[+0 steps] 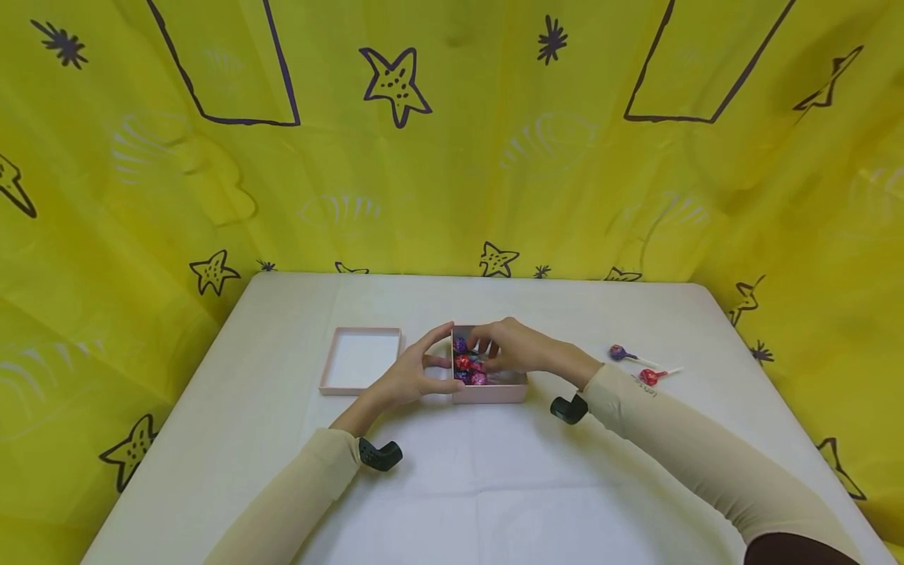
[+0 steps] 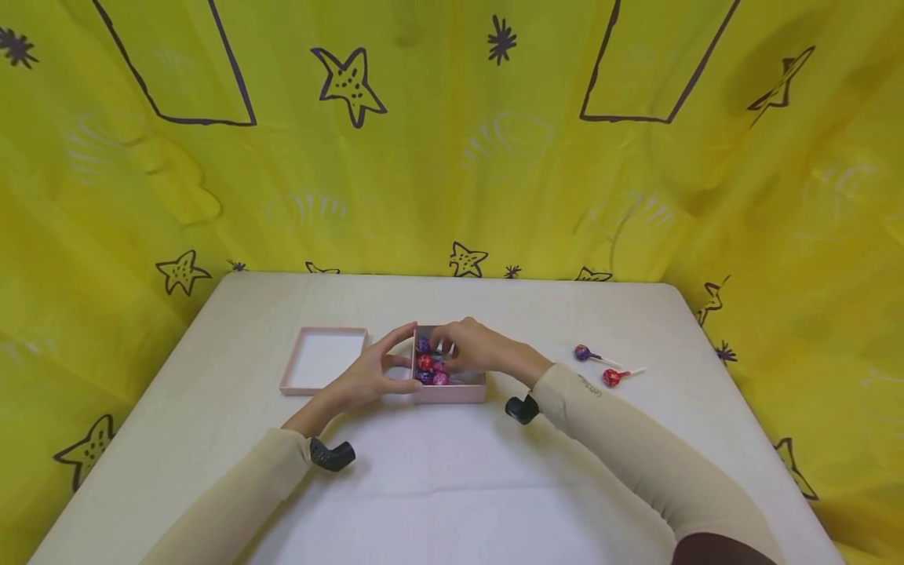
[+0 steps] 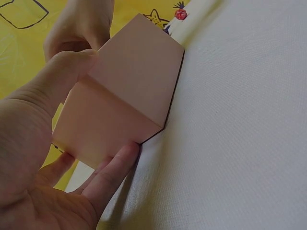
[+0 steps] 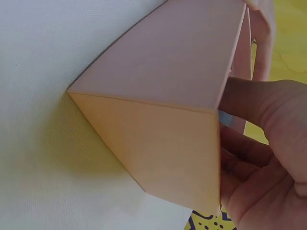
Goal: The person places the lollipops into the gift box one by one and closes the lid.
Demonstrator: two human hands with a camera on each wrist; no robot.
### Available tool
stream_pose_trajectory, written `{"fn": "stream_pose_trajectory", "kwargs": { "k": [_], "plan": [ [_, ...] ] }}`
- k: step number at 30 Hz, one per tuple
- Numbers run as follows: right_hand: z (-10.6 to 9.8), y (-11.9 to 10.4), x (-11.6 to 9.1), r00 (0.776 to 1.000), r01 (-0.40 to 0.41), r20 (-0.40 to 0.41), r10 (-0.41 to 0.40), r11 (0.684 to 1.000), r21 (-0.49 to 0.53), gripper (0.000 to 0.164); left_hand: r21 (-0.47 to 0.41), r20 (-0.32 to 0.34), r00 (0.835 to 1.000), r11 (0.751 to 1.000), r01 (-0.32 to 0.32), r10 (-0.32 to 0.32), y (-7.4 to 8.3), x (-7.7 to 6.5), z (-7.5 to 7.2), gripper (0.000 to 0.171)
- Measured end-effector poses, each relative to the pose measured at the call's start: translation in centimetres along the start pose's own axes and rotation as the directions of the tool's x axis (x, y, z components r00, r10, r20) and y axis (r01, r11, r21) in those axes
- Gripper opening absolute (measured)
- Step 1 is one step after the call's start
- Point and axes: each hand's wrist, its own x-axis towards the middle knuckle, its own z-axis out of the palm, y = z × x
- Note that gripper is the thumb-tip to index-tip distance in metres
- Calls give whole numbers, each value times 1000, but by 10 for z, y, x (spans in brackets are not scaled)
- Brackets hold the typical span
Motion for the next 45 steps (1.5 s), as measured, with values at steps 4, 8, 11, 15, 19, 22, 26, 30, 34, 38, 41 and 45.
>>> {"fn": "stream_pose_trajectory", "kwargs": {
  "k": [4,8,11,15,19,22,26,30,34,38,41,45],
  "plan": [
    [-1,1,-1,1000,19,4,-19,1000,-6,32,2,-1,1000,1000,2,-2,-1,0,0,103],
    [-3,2,-3,999,46,4,-46,999,1,34,6,-3,1000,1000,2,-2,-1,0,0,103],
    [-7,1,-5,998,68,3,-68,998,-4,36,5,-6,1000,1000,2,-2,0,-1,0,103],
    [-14,-2,-9,996,88,2,-88,996,-5,42,-2,-9,1000,1000,3,-3,1,-1,0,102],
    [-20,-3,-14,995,104,-13,-104,995,2,48,-4,-8,1000,1000,12,-12,2,-1,1,102],
    [-25,-3,-20,993,112,-39,-112,994,-1,52,1,-8,1000,1000,7,-7,3,-1,1,102],
    [-32,-1,-30,991,112,-71,-112,994,-10,56,7,-9,1000,1000,-3,3,4,-1,1,102],
    [-38,6,-39,992,93,-83,-94,996,-9,58,7,-10,1000,1000,7,-7,3,-1,1,103],
    [-41,14,-49,993,62,-103,-62,998,-11,57,10,-11,1000,1000,17,-17,0,0,1,103],
    [-45,21,-62,989,36,-141,-39,999,-26,55,17,-11,1000,1000,16,-16,-2,2,1,104],
    [-47,32,-73,984,28,-175,-34,999,-36,53,21,-11,1000,1000,12,-12,-3,2,1,104],
    [-49,47,-88,975,5,-223,-16,999,-54,51,20,-13,1000,1000,3,-3,-4,2,0,104]
  ]
}}
